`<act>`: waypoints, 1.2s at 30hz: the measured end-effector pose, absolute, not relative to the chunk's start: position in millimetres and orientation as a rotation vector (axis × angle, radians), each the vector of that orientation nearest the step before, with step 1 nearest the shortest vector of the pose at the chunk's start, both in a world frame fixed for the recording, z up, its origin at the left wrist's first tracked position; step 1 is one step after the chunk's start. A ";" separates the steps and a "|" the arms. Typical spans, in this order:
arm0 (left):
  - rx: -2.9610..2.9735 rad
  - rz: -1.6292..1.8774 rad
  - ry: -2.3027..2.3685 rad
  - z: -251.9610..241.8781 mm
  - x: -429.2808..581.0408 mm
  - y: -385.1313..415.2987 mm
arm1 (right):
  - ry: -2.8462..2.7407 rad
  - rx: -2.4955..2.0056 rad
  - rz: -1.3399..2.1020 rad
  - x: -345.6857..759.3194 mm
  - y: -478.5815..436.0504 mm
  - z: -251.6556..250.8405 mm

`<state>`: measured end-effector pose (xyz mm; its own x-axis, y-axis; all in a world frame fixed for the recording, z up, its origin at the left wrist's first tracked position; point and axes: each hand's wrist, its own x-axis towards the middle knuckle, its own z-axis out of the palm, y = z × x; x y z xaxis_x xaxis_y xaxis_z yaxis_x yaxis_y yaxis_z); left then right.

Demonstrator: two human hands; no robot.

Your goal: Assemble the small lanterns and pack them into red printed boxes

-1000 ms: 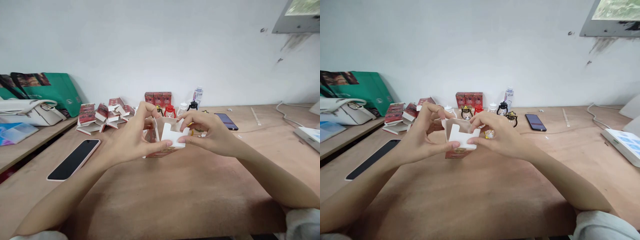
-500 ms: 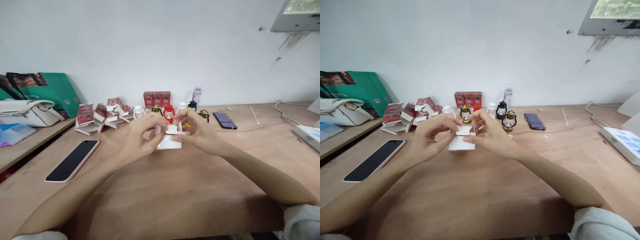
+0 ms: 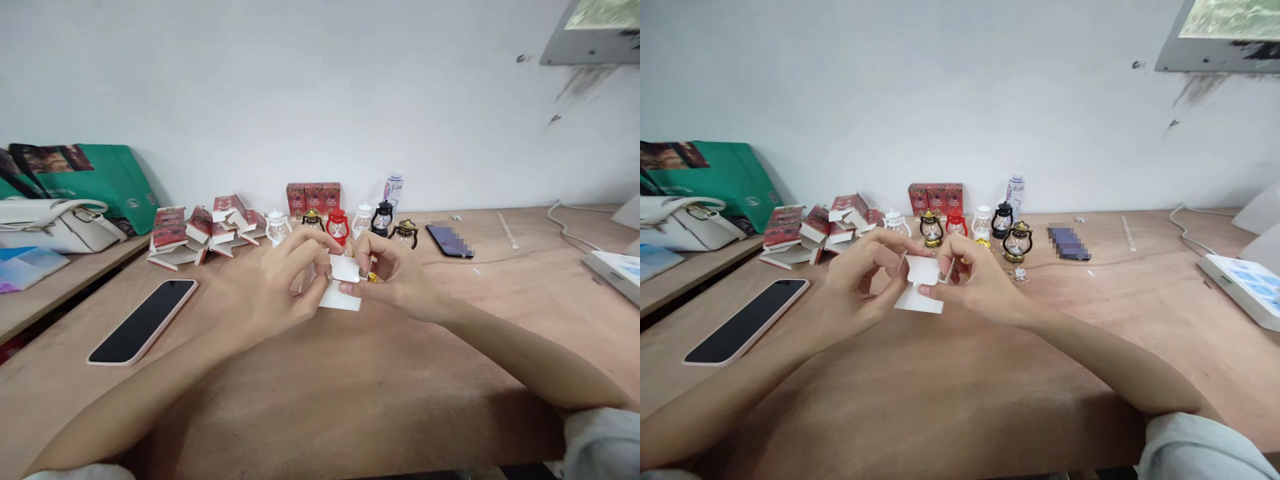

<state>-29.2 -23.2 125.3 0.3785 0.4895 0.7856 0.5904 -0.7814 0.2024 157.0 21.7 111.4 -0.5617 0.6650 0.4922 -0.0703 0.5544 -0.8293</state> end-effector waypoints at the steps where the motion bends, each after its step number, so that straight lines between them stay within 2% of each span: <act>1: -2.512 -1.382 -0.983 125.3 -30.1 -23.4 | -1.952 -0.433 1.056 157.8 23.0 111.3; 7: -2.495 -1.679 -0.947 121.7 -34.2 -16.8 | -2.002 -0.197 0.973 159.8 33.0 106.3; 13: -2.264 -2.143 -1.154 120.4 -28.8 -10.9 | -2.021 -0.142 0.440 154.5 35.8 94.1; 16: -2.216 -2.304 -1.219 123.1 -27.6 -9.5 | -2.060 -0.175 0.354 151.9 32.3 91.2; 24: -2.309 -2.351 -1.574 127.7 -33.9 -4.4 | -2.118 -0.119 0.371 153.4 28.9 94.3; 28: -2.287 -2.392 -1.487 125.4 -29.9 -6.4 | -2.112 -0.110 0.269 153.3 31.6 92.6; 36: -2.371 -2.099 -1.267 126.6 -30.0 -11.6 | -2.128 -0.118 0.205 152.5 29.7 94.5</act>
<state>-30.0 -11.6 126.6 -0.0149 0.6707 0.7416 0.3436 -0.6930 0.6337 152.5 29.7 94.5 -0.5348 0.1646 0.8288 0.0035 0.9813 -0.1926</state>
